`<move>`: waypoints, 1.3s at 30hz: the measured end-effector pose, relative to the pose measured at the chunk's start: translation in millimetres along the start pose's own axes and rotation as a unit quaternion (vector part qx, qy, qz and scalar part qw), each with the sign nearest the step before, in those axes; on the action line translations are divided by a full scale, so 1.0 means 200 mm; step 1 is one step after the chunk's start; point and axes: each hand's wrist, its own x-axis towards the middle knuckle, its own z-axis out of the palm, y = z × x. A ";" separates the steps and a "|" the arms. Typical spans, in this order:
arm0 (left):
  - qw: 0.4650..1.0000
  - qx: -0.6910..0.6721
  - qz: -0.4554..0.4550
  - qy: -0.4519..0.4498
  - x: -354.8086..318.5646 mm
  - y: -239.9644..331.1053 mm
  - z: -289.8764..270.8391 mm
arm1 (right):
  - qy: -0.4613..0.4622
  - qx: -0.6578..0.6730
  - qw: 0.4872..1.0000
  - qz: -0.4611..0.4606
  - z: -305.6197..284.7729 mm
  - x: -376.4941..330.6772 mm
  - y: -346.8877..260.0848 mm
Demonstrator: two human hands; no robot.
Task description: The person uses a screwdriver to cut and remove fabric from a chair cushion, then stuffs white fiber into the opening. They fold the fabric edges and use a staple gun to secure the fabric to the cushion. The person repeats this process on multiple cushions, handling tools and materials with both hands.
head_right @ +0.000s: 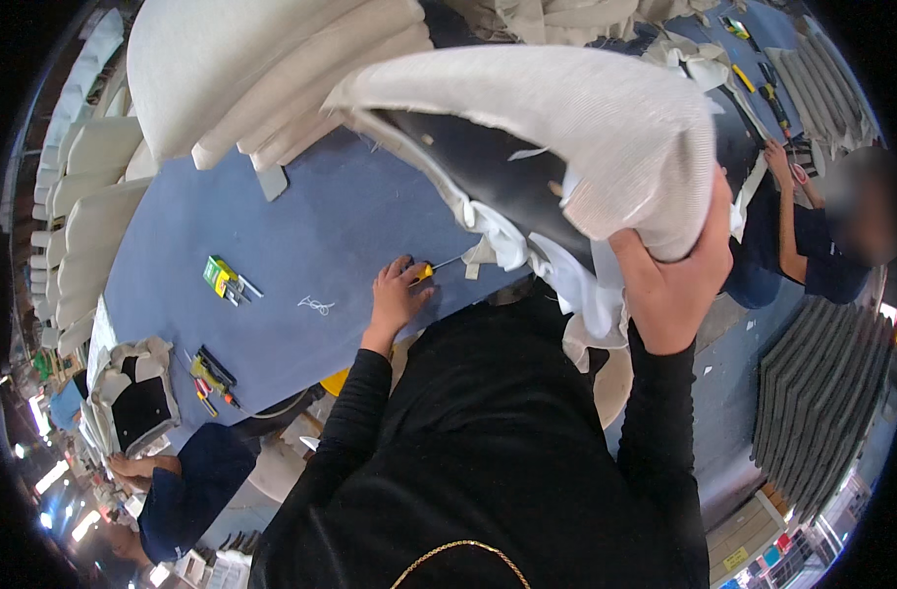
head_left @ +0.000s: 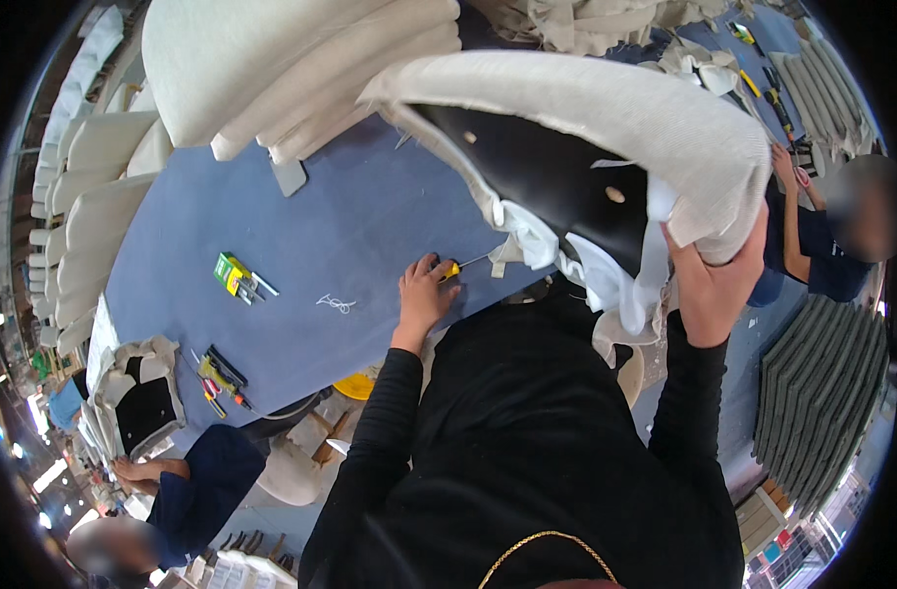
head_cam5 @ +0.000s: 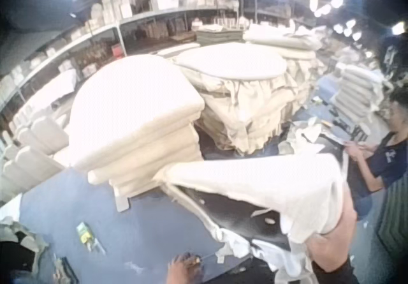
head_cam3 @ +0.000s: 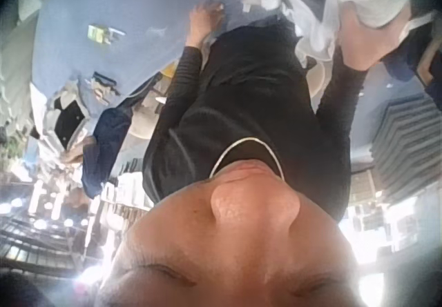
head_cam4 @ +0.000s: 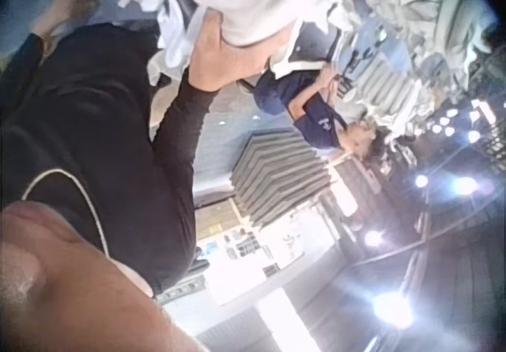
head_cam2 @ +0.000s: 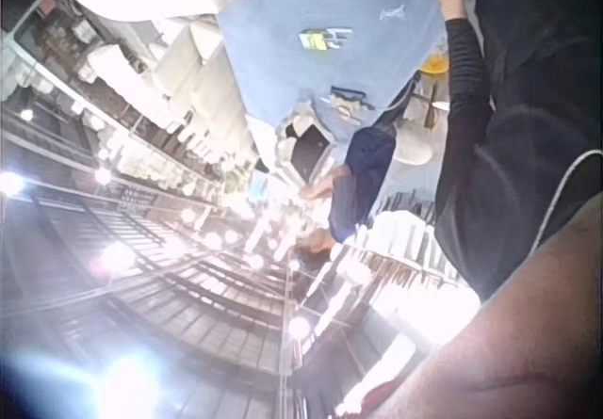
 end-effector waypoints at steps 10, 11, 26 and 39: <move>0.984 -0.005 -0.167 0.057 -0.23 -0.26 -0.01 | 0.063 -0.001 0.996 0.061 -0.03 -0.11 0.01; 0.981 -0.004 -0.178 0.071 -0.26 -0.30 -0.01 | 0.050 0.003 0.997 0.064 -0.05 -0.15 0.02; 0.984 -0.083 -0.152 0.033 -0.12 -0.58 0.05 | -0.106 0.077 0.970 -0.204 -0.19 -0.44 0.05; 0.986 -0.025 -0.121 -0.113 0.09 -0.57 -0.15 | -0.020 0.106 0.973 -0.203 -0.12 -0.42 0.08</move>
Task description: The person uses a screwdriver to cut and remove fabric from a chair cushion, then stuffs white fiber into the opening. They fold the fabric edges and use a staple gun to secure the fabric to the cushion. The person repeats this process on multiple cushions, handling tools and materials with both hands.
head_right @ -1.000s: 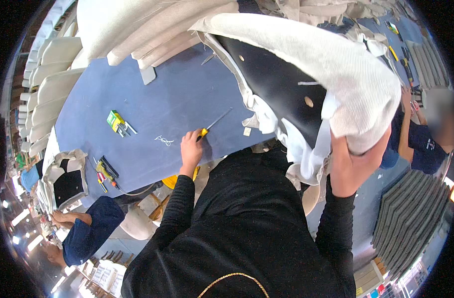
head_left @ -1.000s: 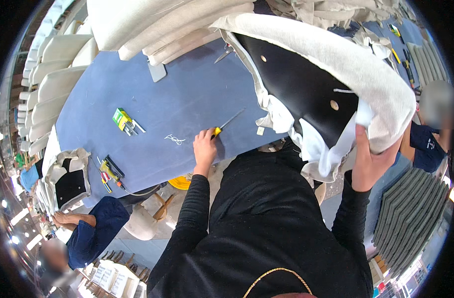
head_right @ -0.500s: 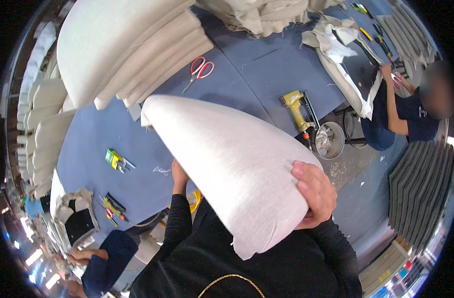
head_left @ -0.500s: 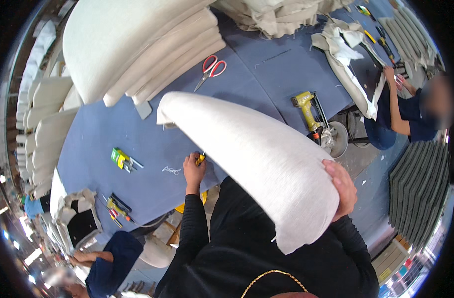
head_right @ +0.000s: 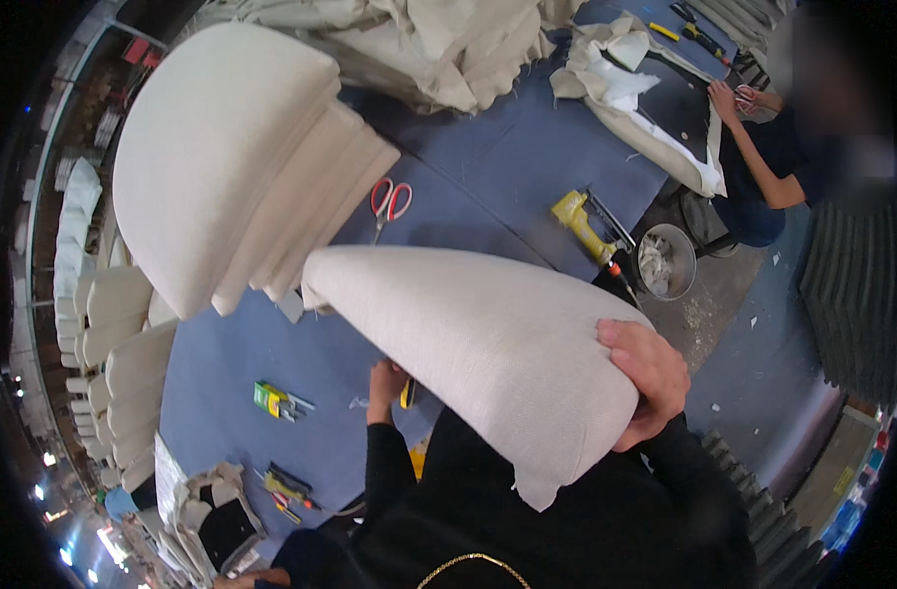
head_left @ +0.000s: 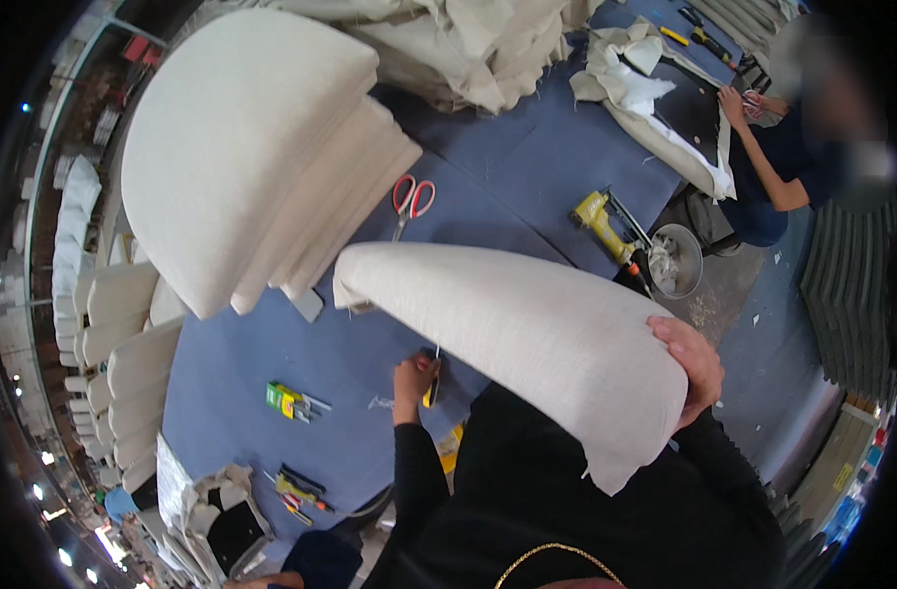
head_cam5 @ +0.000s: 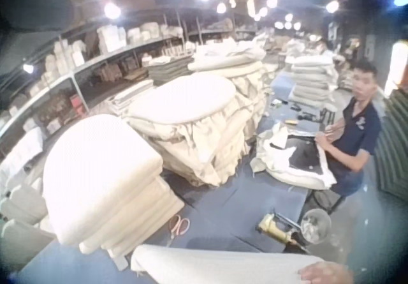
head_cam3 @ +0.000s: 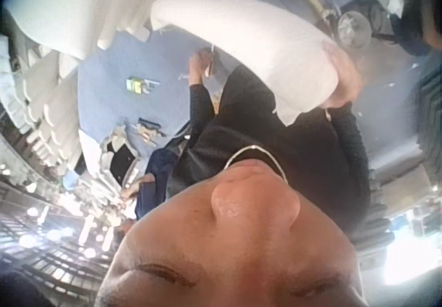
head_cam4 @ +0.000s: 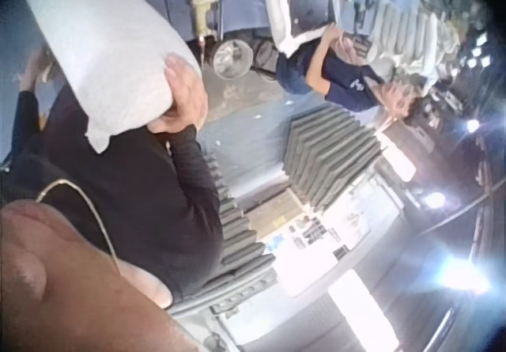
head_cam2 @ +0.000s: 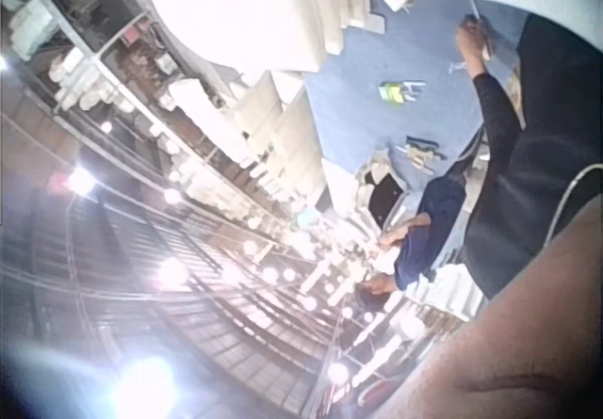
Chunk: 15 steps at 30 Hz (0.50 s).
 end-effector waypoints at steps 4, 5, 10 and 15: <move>0.985 -0.086 0.116 0.094 0.19 0.01 0.09 | -0.011 -0.017 1.000 -0.003 0.00 0.06 -0.03; 0.969 -0.156 0.143 0.128 0.21 0.03 0.11 | -0.015 -0.014 1.000 -0.009 0.00 0.04 -0.02; 0.933 -0.301 0.161 0.118 0.52 0.18 0.10 | 0.059 0.022 0.998 0.012 -0.04 -0.09 0.06; 0.937 -0.248 0.245 0.033 1.10 0.71 -0.01 | 0.283 0.134 0.862 0.400 -0.21 -0.61 0.04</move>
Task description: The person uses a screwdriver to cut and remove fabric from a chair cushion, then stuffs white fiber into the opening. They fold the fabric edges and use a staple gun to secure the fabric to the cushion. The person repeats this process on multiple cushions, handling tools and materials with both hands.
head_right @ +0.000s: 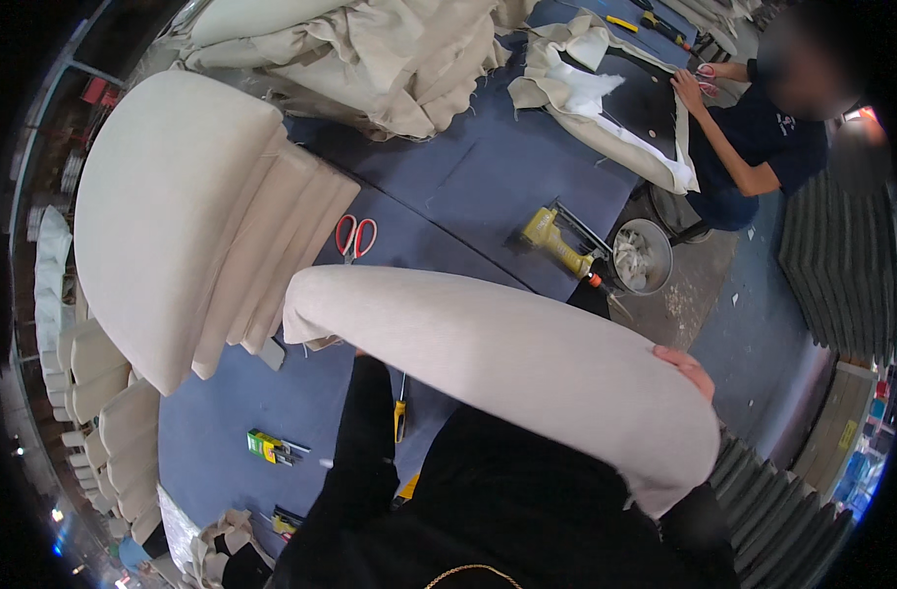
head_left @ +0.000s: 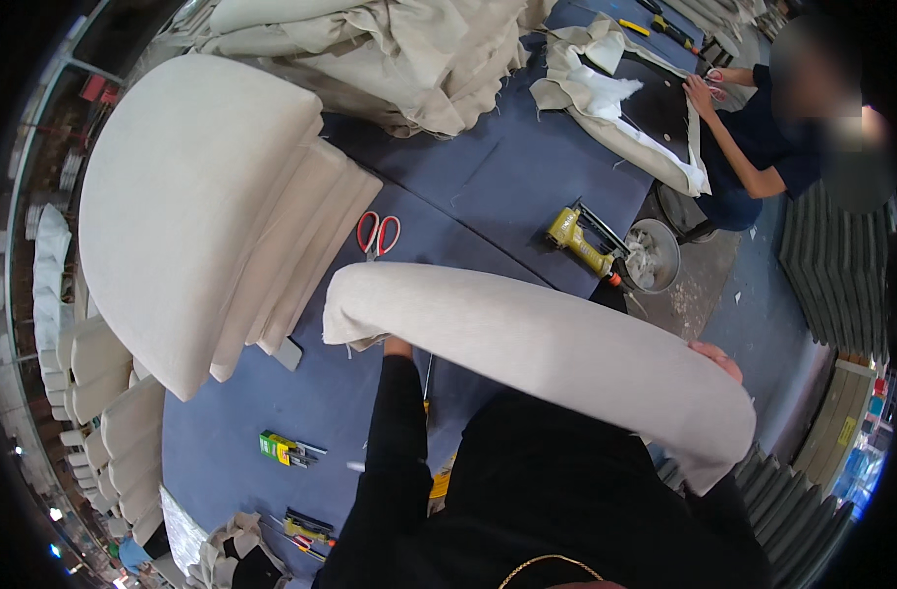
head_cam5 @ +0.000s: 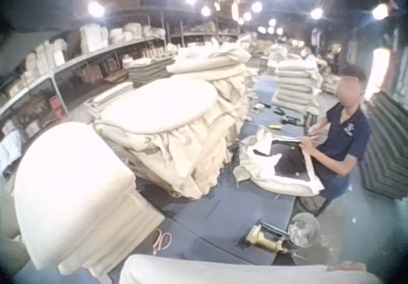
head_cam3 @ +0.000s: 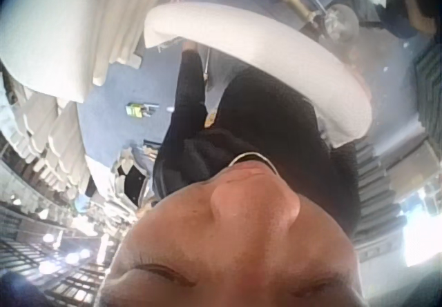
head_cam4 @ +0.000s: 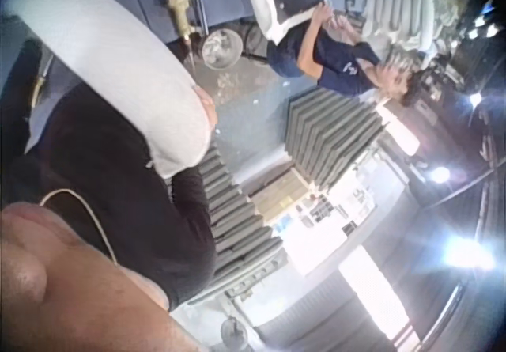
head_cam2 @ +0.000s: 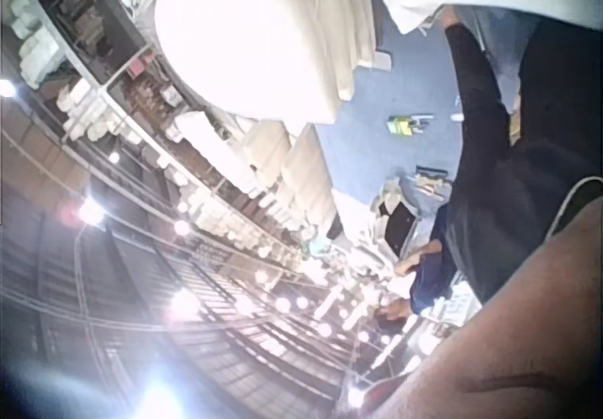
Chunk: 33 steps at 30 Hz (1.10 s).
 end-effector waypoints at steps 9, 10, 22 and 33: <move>0.969 0.191 0.149 0.044 0.80 0.39 0.46 | -0.019 -0.014 0.995 0.093 -0.12 0.05 0.07; 0.964 0.217 0.149 0.041 0.81 0.40 0.47 | -0.017 -0.017 0.996 0.086 -0.13 0.05 0.07; 0.956 -0.252 -0.124 0.083 0.22 0.00 0.39 | -0.025 -0.120 0.991 -0.058 0.05 0.24 0.08; 0.827 -0.433 -0.352 0.069 -1.37 0.20 0.17 | -0.040 -0.216 0.956 -0.192 0.19 0.29 0.10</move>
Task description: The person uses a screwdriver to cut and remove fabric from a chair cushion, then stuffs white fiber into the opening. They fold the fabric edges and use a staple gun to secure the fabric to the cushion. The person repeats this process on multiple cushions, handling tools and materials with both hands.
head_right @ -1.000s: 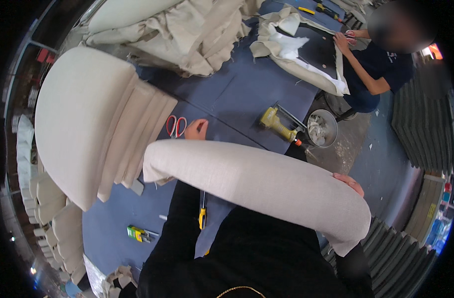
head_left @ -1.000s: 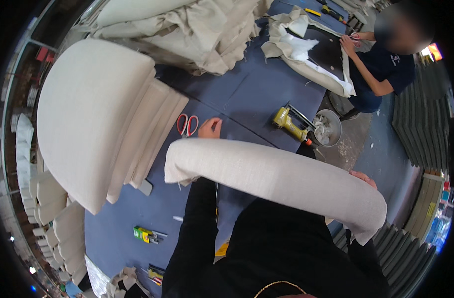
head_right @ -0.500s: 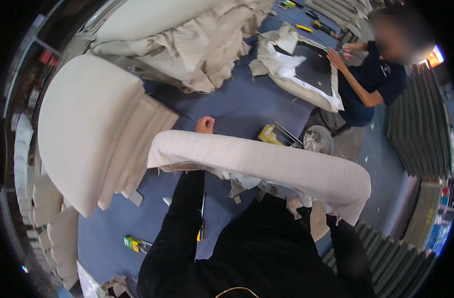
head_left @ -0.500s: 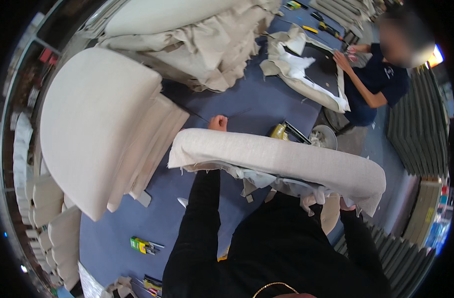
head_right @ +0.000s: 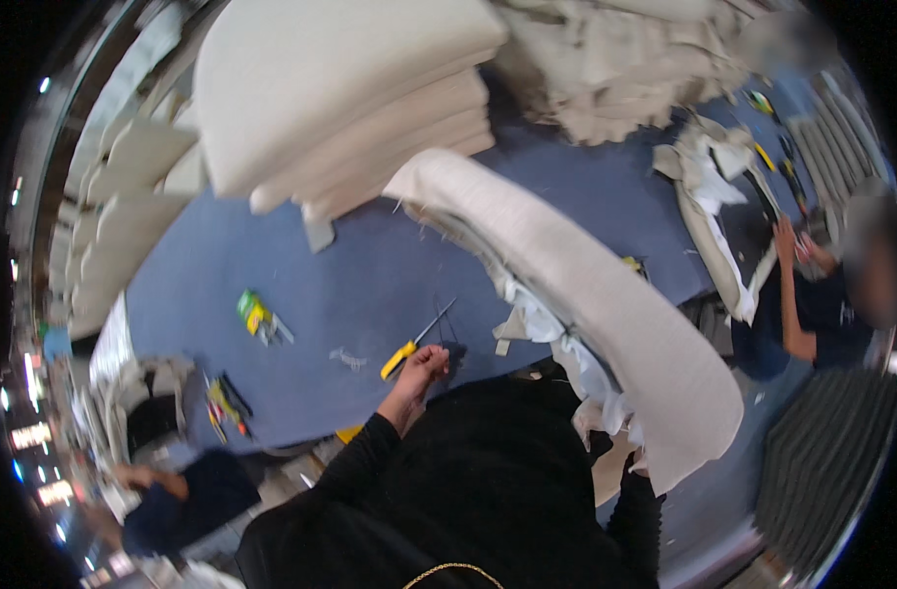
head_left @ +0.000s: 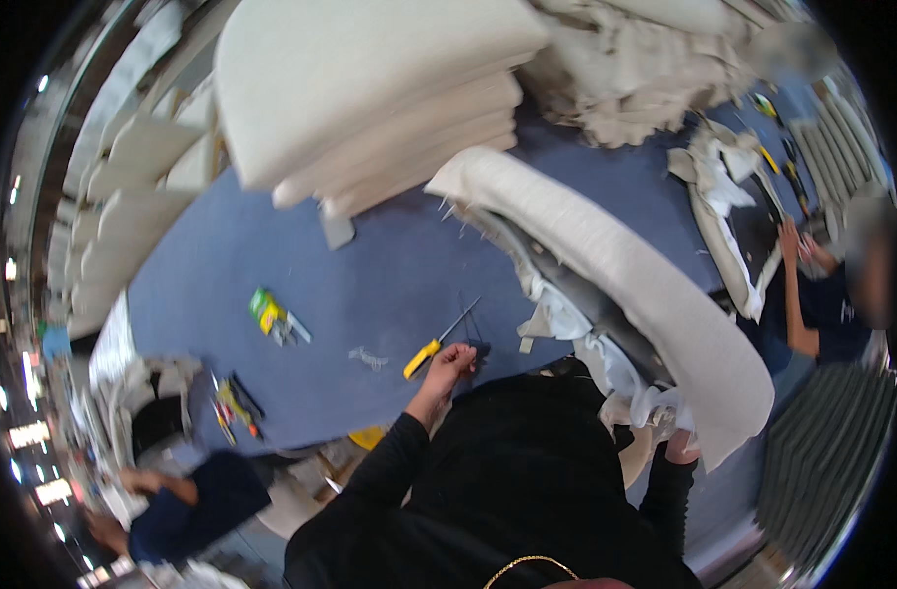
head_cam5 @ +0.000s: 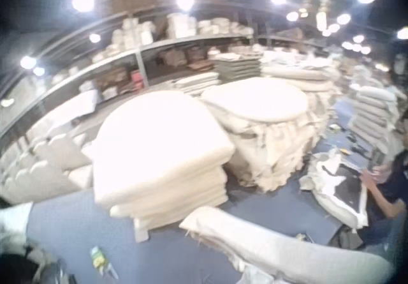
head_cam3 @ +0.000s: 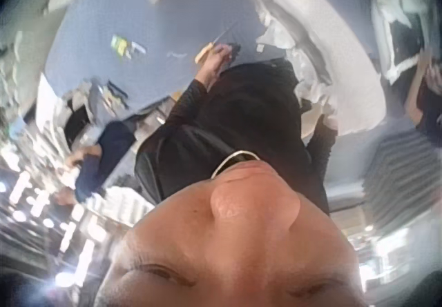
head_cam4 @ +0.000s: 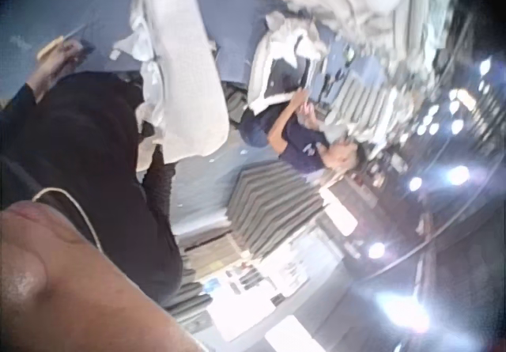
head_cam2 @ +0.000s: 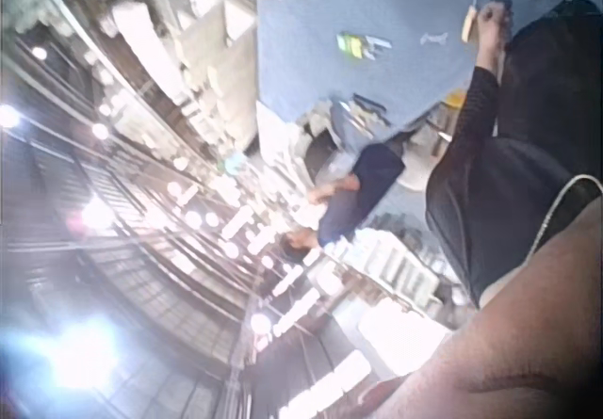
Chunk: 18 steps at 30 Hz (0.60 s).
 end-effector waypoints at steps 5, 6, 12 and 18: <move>0.949 0.222 0.174 0.139 0.03 -0.18 -0.16 | -0.046 -0.018 0.996 -0.073 0.02 0.14 -0.02; 0.940 0.227 0.201 0.157 0.04 -0.16 -0.15 | -0.061 -0.021 0.994 -0.090 0.02 0.17 -0.02; 0.904 0.268 0.236 0.233 0.11 0.17 0.00 | -0.193 -0.029 0.966 -0.169 0.05 0.44 -0.07; 0.792 0.203 0.371 0.440 0.15 0.43 -0.04 | -0.172 0.045 0.974 -0.142 0.12 0.49 -0.14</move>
